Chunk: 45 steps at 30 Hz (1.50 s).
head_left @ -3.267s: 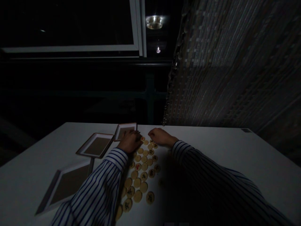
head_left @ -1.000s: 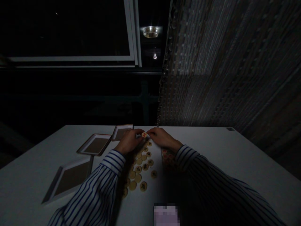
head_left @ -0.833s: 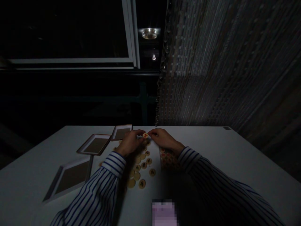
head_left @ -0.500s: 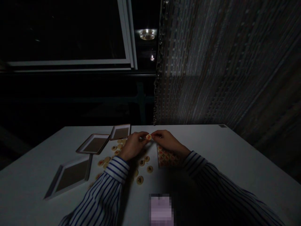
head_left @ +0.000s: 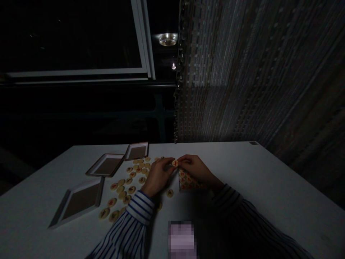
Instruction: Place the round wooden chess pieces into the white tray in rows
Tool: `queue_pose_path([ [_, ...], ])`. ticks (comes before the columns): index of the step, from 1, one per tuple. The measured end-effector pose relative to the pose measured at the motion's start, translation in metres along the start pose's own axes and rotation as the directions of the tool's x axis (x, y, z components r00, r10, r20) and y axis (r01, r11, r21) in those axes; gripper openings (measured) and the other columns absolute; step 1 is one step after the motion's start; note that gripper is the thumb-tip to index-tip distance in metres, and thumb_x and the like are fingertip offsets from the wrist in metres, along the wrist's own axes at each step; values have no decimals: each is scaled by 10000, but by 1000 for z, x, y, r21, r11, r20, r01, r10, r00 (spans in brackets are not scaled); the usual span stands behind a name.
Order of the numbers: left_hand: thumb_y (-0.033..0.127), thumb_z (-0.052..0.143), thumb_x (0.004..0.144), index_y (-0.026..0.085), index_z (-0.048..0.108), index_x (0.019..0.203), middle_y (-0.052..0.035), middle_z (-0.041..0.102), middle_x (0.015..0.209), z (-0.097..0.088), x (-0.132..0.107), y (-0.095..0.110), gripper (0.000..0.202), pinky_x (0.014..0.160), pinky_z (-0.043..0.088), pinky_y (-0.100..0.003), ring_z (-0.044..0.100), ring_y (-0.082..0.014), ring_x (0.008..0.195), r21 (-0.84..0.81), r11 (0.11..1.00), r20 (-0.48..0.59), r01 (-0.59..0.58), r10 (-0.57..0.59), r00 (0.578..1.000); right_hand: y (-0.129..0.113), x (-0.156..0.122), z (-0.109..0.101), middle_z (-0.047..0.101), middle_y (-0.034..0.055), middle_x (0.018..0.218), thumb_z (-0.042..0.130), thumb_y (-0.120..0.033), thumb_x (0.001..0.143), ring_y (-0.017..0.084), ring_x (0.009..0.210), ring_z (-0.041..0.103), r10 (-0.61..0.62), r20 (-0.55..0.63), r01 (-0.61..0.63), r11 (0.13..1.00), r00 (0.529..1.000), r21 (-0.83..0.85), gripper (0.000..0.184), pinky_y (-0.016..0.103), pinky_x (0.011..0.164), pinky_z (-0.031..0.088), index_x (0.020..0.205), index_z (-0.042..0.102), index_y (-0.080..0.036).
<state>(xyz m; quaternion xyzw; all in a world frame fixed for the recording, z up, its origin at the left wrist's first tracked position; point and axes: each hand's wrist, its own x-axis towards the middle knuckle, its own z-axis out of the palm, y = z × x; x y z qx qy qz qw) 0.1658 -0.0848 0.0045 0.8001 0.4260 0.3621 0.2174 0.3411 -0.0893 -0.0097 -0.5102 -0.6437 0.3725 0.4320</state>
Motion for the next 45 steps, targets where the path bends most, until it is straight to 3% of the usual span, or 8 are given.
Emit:
queue_pose_path([
  [6, 344, 553, 801, 209, 629, 1065, -38, 658, 1059, 13, -9, -2, 306, 916, 438, -316, 586, -176, 989, -89, 994, -27, 62, -64, 998, 4, -6, -2, 691, 54, 867, 573, -287, 738, 172, 813, 636, 1, 0, -1, 999, 1000, 35, 216, 279, 731, 490, 887, 658, -157],
  [11, 375, 568, 787, 182, 620, 1103, -66, 651, 1105, 22, -16, -1, 374, 940, 429, -333, 582, -197, 1035, -263, 955, -15, 139, -149, 989, 1, -5, -7, 680, 53, 819, 588, -279, 717, 161, 757, 628, 3, 41, -5, 998, 999, 60, 207, 277, 713, 488, 851, 649, -134],
  [19, 349, 571, 773, 173, 687, 956, -56, 700, 988, 27, -22, 5, 279, 900, 445, -326, 616, -198, 967, -488, 838, -54, 242, -306, 951, -5, -7, -9, 672, 38, 757, 643, -303, 685, 163, 734, 617, 42, 112, -45, 999, 993, 23, 217, 270, 677, 482, 827, 659, -139],
  [27, 369, 634, 715, 152, 699, 838, -57, 713, 860, 27, -24, 6, 258, 820, 465, -299, 634, -192, 857, -587, 760, -63, 278, -385, 921, -12, -7, -11, 681, 41, 762, 616, -246, 691, 165, 741, 623, 39, 173, -42, 999, 984, 14, 191, 278, 695, 488, 835, 663, -130],
  [34, 396, 674, 668, 145, 697, 869, -63, 714, 800, 28, -24, 9, 323, 739, 485, -294, 645, -190, 777, -650, 673, -4, 353, -468, 884, -17, -3, -15, 695, 42, 804, 583, -259, 727, 167, 759, 629, -13, 205, 25, 998, 979, -59, 201, 270, 691, 489, 849, 684, -136],
  [39, 375, 684, 654, 145, 712, 846, -70, 716, 846, 29, -24, 10, 300, 762, 479, -287, 641, -191, 817, -682, 653, 3, 330, -449, 893, -10, -2, -14, 696, 44, 825, 574, -275, 748, 166, 776, 634, -34, 196, 50, 996, 980, -74, 203, 274, 709, 491, 856, 680, -141],
  [45, 385, 681, 646, 148, 717, 833, -61, 713, 773, 31, -25, 13, 304, 652, 484, -262, 639, -174, 720, -682, 641, -72, 353, -539, 839, -4, -1, -10, 685, 55, 841, 612, -299, 729, 169, 781, 630, -10, 180, 14, 1000, 984, -20, 249, 278, 702, 495, 916, 655, -139],
])
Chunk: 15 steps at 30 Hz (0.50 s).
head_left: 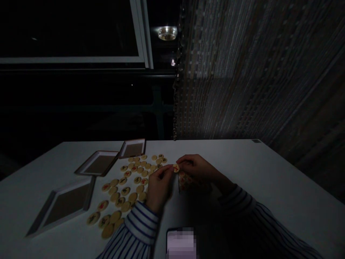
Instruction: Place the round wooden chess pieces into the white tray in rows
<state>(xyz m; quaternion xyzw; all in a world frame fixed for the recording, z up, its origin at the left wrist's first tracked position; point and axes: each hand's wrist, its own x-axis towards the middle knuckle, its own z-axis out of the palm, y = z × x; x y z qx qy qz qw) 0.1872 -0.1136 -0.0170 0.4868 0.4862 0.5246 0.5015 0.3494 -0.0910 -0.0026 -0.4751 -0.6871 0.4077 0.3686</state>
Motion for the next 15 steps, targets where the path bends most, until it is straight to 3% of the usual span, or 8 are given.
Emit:
queue_pose_path([
  [4, 376, 671, 661, 139, 710, 856, -65, 711, 797, -1, 1, -1, 310, 678, 478, -264, 634, -170, 741, 9, 1000, -39, -5, 5, 999, -2, 0, 3, 681, 59, 817, 613, -309, 731, 164, 747, 627, 3, -8, -3, 1000, 1000, 4, 252, 278, 687, 494, 909, 651, -136],
  [15, 370, 683, 656, 138, 694, 822, -33, 685, 684, 0, -2, 2, 286, 655, 476, -247, 628, -154, 687, -47, 998, 18, 46, -45, 999, -9, -4, 1, 688, 56, 835, 603, -280, 733, 167, 778, 630, -12, -17, 13, 1000, 1000, 6, 227, 275, 705, 497, 899, 662, -137],
])
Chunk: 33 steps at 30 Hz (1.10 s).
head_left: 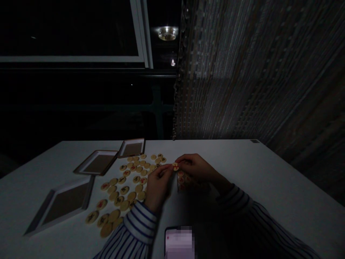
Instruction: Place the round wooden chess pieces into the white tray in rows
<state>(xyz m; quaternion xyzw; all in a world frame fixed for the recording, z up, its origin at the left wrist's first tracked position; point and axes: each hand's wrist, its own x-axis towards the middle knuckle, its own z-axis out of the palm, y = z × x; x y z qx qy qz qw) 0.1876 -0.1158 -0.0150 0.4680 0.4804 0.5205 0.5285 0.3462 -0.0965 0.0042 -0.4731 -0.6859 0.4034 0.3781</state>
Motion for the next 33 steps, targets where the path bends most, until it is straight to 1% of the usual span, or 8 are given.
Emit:
queue_pose_path([
  [6, 403, 665, 674, 141, 697, 843, -61, 705, 798, -2, 9, -6, 314, 741, 476, -283, 636, -182, 781, 21, 999, 60, -35, 34, 998, -1, 0, -3, 698, 57, 884, 572, -277, 757, 182, 828, 630, -23, 18, 24, 998, 1000, -54, 224, 295, 747, 495, 902, 683, -147],
  [11, 417, 661, 679, 144, 711, 847, -77, 710, 879, -2, 11, -7, 324, 822, 457, -307, 623, -203, 873, 48, 996, 125, -77, 70, 990, 1, 1, -4, 700, 63, 913, 562, -278, 765, 182, 842, 634, -43, 27, 45, 996, 999, -80, 231, 311, 768, 492, 911, 691, -153],
  [15, 426, 672, 665, 158, 710, 838, -56, 710, 823, -2, 9, -8, 321, 755, 465, -275, 627, -176, 800, 34, 999, 98, -33, 30, 995, 3, 2, -3, 696, 67, 884, 566, -268, 758, 175, 798, 633, -36, -12, 35, 994, 999, -105, 247, 298, 722, 495, 940, 680, -145],
  [21, 422, 690, 645, 126, 687, 873, -47, 687, 752, -2, 7, -10, 373, 605, 440, -229, 594, -131, 654, -32, 998, 10, 47, -47, 999, 2, 0, 0, 683, 47, 880, 554, -281, 777, 151, 775, 618, -76, -77, 63, 984, 994, -164, 260, 264, 693, 484, 981, 659, -159],
  [23, 432, 693, 638, 127, 683, 877, -42, 682, 738, -2, 8, -11, 388, 593, 435, -223, 588, -126, 642, -65, 996, 20, 56, -55, 998, 1, 0, 2, 677, 45, 890, 565, -286, 775, 150, 781, 613, -118, -85, 95, 968, 989, -234, 265, 267, 712, 478, 996, 656, -170],
  [26, 441, 690, 639, 123, 677, 880, -45, 679, 744, -3, 8, -13, 399, 585, 431, -217, 582, -121, 640, -94, 994, 44, 59, -55, 998, 1, -1, 3, 668, 51, 907, 590, -285, 763, 161, 815, 604, -198, -74, 156, 912, 978, -379, 280, 292, 762, 462, 1015, 651, -181],
  [29, 441, 685, 649, 127, 669, 882, -38, 675, 737, -3, 8, -15, 391, 568, 420, -210, 574, -114, 621, -97, 993, 48, 66, -61, 997, 0, -1, 5, 662, 64, 934, 596, -298, 769, 177, 852, 591, -264, -26, 219, 846, 964, -486, 297, 319, 799, 442, 1040, 639, -182],
  [33, 430, 680, 659, 142, 667, 914, -30, 684, 744, -3, 8, -15, 385, 593, 424, -207, 583, -110, 635, -108, 992, 82, 69, -60, 995, -4, -1, 4, 655, 80, 974, 573, -303, 800, 190, 895, 573, -295, 44, 267, 781, 955, -564, 292, 336, 819, 421, 1057, 625, -175],
])
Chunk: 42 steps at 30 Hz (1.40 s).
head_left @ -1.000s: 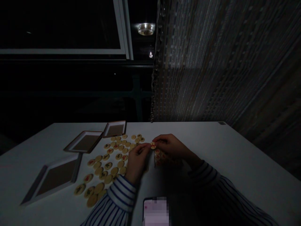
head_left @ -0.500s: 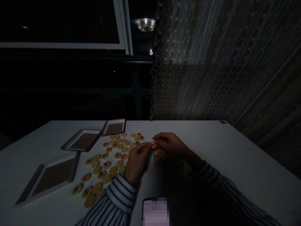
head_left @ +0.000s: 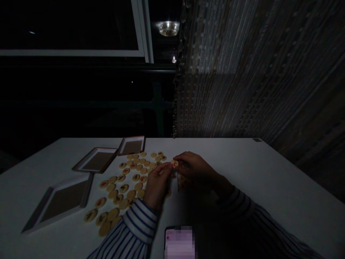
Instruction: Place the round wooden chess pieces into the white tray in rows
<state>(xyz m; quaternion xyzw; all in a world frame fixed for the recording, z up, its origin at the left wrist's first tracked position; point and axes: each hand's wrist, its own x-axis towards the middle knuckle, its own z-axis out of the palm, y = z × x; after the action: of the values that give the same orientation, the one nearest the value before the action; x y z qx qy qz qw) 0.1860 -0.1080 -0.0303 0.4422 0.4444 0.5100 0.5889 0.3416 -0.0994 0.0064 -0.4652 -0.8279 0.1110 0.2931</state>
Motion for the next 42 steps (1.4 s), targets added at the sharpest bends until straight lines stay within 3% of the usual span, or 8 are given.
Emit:
queue_pose_path([
  [6, 409, 683, 667, 125, 648, 954, -52, 691, 791, 0, -1, 0, 406, 576, 424, -197, 589, -106, 643, -25, 1000, 24, 13, -12, 1000, 3, 0, 2, 653, 85, 1010, 540, -303, 828, 192, 927, 569, -33, 18, 34, 996, 999, -82, 282, 333, 833, 406, 1063, 622, -172],
  [11, 439, 664, 667, 128, 646, 958, -33, 676, 687, 1, -4, 4, 427, 492, 401, -202, 576, -115, 560, 39, 999, 10, 15, -16, 1000, 8, 0, 3, 665, 80, 984, 542, -324, 825, 198, 924, 577, -40, 21, 42, 992, 999, -119, 312, 343, 826, 405, 1091, 612, -176],
  [16, 378, 653, 675, 143, 667, 900, -60, 705, 807, 2, -5, 6, 326, 652, 478, -259, 634, -175, 746, 187, 977, 1, -100, 102, 995, 11, -1, -3, 659, 92, 1029, 530, -330, 830, 210, 961, 572, -5, 39, 12, 986, 999, -169, 311, 348, 850, 396, 1082, 625, -175],
  [23, 362, 578, 752, 178, 665, 986, -96, 680, 978, -6, -7, -2, 310, 849, 428, -359, 602, -231, 924, 605, 727, 164, -324, 285, 944, 21, -4, -7, 641, 100, 1037, 542, -300, 818, 213, 965, 550, 51, 34, -41, 969, 998, -245, 311, 338, 846, 384, 1085, 626, -164],
  [27, 354, 558, 768, 189, 647, 1027, -93, 667, 1011, -6, -11, 0, 320, 865, 399, -379, 570, -254, 966, 732, 525, 333, -435, 282, 900, 27, -5, -10, 643, 106, 1038, 505, -298, 838, 219, 958, 555, 115, 66, -89, 945, 991, -313, 319, 333, 840, 378, 1098, 621, -154],
  [30, 359, 556, 766, 195, 623, 1067, -96, 657, 1023, -5, -13, -1, 349, 841, 392, -385, 555, -270, 972, 785, 409, 393, -466, 253, 884, 30, -7, -12, 647, 107, 1047, 472, -316, 856, 224, 963, 563, 148, 79, -113, 933, 986, -340, 321, 323, 827, 378, 1093, 621, -160],
  [35, 389, 547, 769, 226, 611, 1061, -80, 658, 956, -5, -16, -3, 340, 789, 388, -366, 557, -266, 935, 815, 314, 437, -488, 221, 872, 34, -8, -12, 668, 102, 999, 465, -293, 852, 222, 936, 582, 192, 130, -126, 910, 973, -395, 281, 299, 779, 376, 1035, 643, -174],
  [42, 340, 560, 761, 262, 600, 1062, -35, 654, 965, -5, -19, -1, 313, 813, 377, -324, 547, -226, 971, 840, 273, 441, -468, 159, 883, 37, -9, -11, 679, 72, 978, 421, -318, 878, 194, 894, 597, 237, 204, -116, 874, 950, -472, 288, 274, 745, 361, 1015, 644, -197],
])
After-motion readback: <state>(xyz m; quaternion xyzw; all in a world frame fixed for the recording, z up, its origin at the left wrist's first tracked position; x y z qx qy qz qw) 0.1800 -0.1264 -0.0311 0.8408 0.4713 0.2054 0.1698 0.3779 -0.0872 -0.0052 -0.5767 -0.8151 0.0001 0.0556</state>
